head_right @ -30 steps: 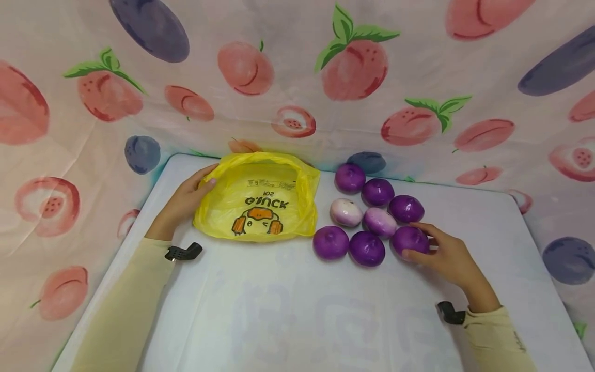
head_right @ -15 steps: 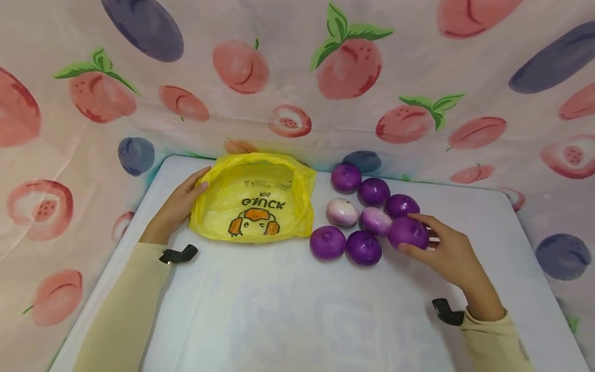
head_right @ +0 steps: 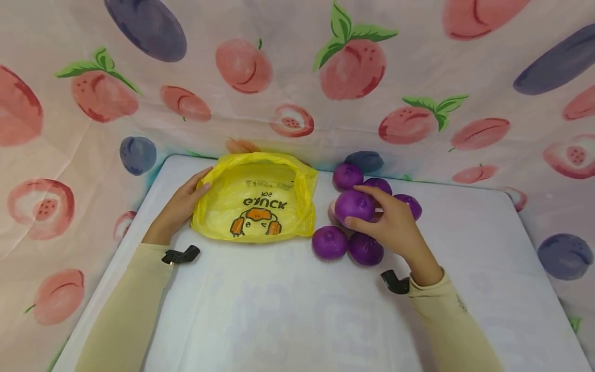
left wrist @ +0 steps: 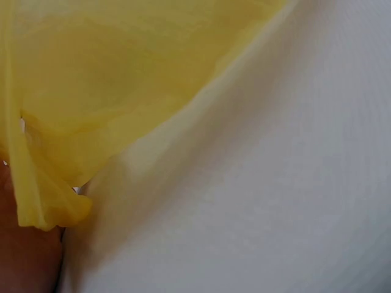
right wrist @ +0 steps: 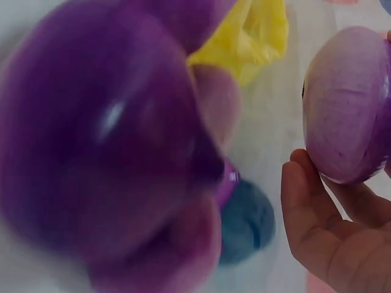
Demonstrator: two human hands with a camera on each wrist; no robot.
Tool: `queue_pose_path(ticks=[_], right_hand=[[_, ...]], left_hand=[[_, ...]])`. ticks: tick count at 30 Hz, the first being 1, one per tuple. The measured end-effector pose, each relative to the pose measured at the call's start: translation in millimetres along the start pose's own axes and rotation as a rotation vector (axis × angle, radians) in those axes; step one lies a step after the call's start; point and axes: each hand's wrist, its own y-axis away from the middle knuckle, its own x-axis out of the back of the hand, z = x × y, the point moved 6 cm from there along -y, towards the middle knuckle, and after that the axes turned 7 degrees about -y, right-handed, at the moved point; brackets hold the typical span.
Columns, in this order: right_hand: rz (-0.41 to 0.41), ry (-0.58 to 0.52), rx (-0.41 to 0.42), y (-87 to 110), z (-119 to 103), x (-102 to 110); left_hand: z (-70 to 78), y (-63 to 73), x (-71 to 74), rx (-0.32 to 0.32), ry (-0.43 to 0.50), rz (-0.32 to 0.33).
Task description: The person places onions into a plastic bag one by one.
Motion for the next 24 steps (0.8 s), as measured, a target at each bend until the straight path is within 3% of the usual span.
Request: queue_pose_path(ticks=[5, 18, 24], right_hand=[[-0.03, 0.01, -0.013, -20.3, -10.3, -21.6], [-0.08, -0.012, 0.072, -66.1, -52.6, -77.5], [-0.099, -0.017, 0.073, -87.7, -67.7, -104.9]], left_hand=[[-0.6, 0.3, -0.5, -0.007, -0.024, 0.004], [-3.7, -2.3, 1.1, 0.003, -0.04, -0.01], [-0.9, -0.6, 1.3, -0.007, -0.043, 0.0]])
